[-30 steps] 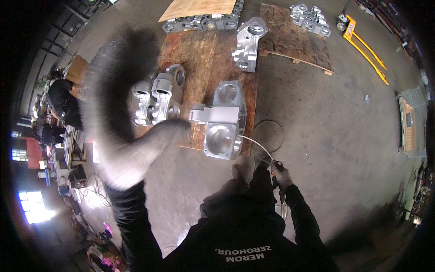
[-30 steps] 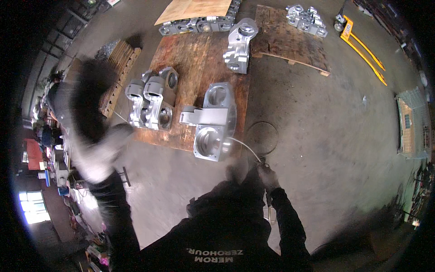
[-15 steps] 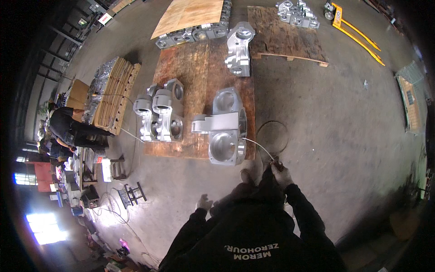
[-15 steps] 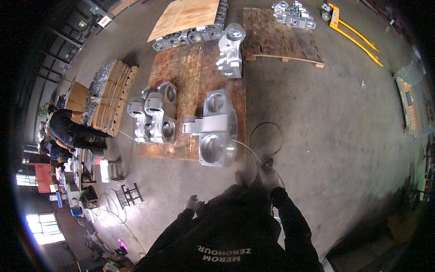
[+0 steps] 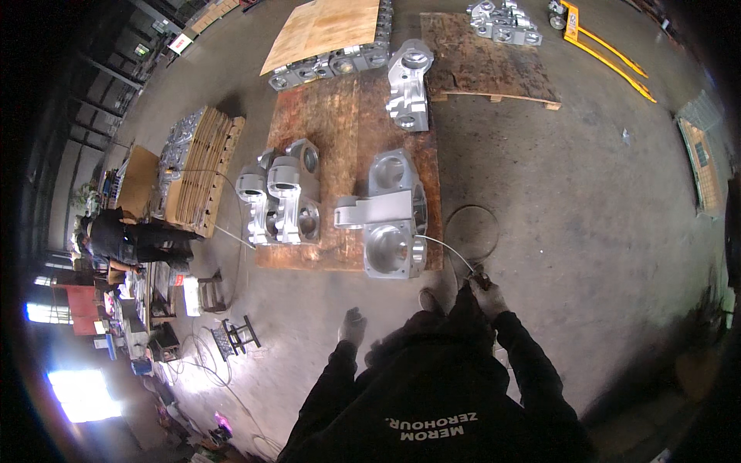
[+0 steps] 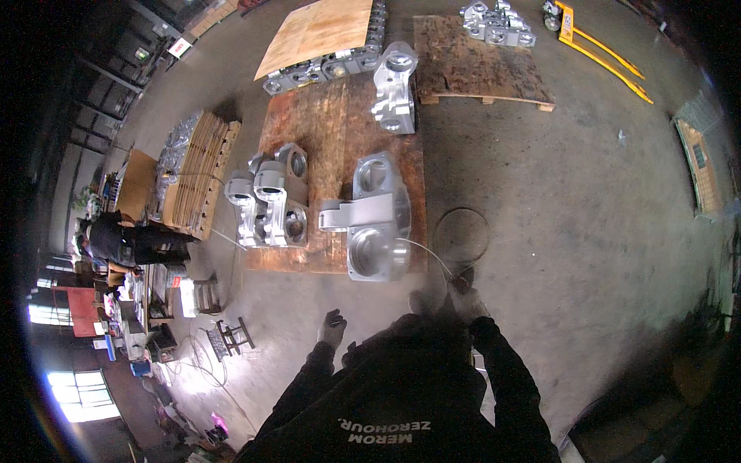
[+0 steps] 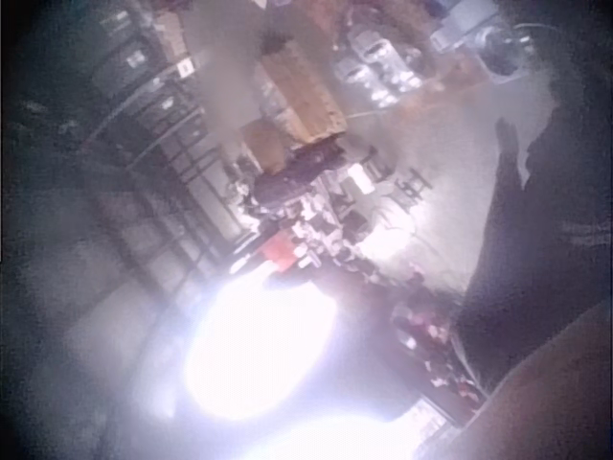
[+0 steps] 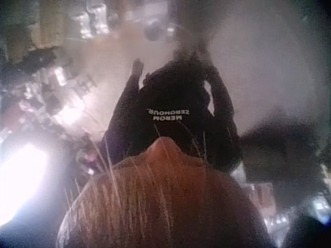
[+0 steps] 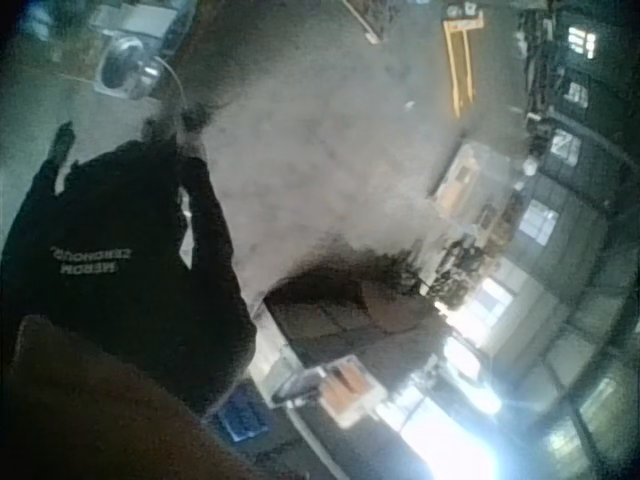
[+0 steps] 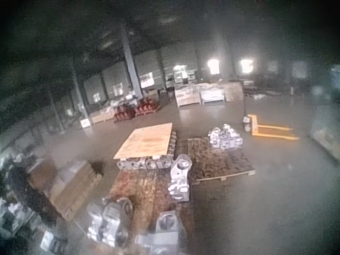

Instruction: The person uses a handheld spray tool to clean several silver metal parts on a wooden workbench. They repeatedly spray the surfaces, rotate the parts to access different sides, and place them back on the bench. The person also moves a stack of similar parts aside to reach the work area.

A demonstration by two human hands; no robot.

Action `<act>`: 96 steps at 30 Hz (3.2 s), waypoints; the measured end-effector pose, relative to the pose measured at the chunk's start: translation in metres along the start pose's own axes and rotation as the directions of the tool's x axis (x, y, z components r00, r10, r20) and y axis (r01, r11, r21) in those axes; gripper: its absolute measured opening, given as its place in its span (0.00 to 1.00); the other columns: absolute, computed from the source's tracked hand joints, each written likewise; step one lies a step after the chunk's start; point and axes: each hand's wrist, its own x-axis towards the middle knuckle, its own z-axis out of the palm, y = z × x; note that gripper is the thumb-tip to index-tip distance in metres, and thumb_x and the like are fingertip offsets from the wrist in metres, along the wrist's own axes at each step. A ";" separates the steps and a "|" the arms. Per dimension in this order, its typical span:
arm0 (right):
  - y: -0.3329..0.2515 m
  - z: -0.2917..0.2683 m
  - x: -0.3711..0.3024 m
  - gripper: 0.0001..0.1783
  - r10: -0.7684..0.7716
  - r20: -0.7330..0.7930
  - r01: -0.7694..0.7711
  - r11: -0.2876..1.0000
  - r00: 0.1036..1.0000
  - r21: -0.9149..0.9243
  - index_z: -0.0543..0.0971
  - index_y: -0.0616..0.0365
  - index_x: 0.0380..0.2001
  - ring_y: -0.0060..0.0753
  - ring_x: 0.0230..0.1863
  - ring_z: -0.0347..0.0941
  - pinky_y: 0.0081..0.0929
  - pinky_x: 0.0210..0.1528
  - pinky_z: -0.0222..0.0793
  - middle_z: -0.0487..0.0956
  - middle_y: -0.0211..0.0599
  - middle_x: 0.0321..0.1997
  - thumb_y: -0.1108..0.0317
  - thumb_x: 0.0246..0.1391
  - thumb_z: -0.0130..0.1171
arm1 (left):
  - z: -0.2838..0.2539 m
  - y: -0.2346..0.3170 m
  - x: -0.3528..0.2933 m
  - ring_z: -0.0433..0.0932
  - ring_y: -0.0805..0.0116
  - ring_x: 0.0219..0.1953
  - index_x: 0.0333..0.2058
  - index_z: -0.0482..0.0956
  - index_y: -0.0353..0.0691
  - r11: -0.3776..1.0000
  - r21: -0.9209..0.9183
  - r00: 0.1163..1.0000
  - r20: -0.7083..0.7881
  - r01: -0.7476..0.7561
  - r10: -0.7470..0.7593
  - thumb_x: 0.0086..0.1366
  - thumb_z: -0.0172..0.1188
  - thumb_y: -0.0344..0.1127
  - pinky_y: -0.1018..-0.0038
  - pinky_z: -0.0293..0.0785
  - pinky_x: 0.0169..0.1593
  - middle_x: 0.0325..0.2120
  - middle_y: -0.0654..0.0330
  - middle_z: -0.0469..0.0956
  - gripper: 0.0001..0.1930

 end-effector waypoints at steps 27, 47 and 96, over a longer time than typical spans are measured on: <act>-0.005 0.001 0.006 0.16 -0.125 0.109 0.117 0.990 0.986 0.081 0.79 0.62 0.49 0.26 0.47 0.78 0.28 0.50 0.72 0.84 0.39 0.42 0.61 0.65 0.57 | -0.009 -0.054 -0.056 0.81 0.69 0.39 0.53 0.75 0.39 0.980 -0.022 0.978 -0.062 0.198 -0.199 0.61 0.64 0.38 0.72 0.78 0.45 0.36 0.58 0.83 0.22; -0.010 -0.081 0.115 0.19 -0.090 0.167 0.108 0.989 0.982 -0.103 0.79 0.62 0.48 0.38 0.47 0.80 0.32 0.51 0.73 0.84 0.45 0.43 0.58 0.65 0.54 | 0.047 0.052 -0.068 0.82 0.64 0.42 0.53 0.75 0.41 0.963 0.053 0.964 -0.047 0.263 -0.260 0.62 0.63 0.40 0.68 0.78 0.48 0.38 0.57 0.83 0.22; -0.052 -0.084 0.273 0.18 -0.222 0.551 0.335 0.936 0.805 -0.112 0.76 0.58 0.54 0.41 0.49 0.79 0.33 0.51 0.74 0.82 0.52 0.45 0.62 0.64 0.57 | 0.069 0.247 0.148 0.82 0.55 0.45 0.49 0.78 0.40 0.968 -0.018 0.949 -0.194 0.250 -0.249 0.63 0.61 0.47 0.64 0.77 0.50 0.40 0.53 0.83 0.21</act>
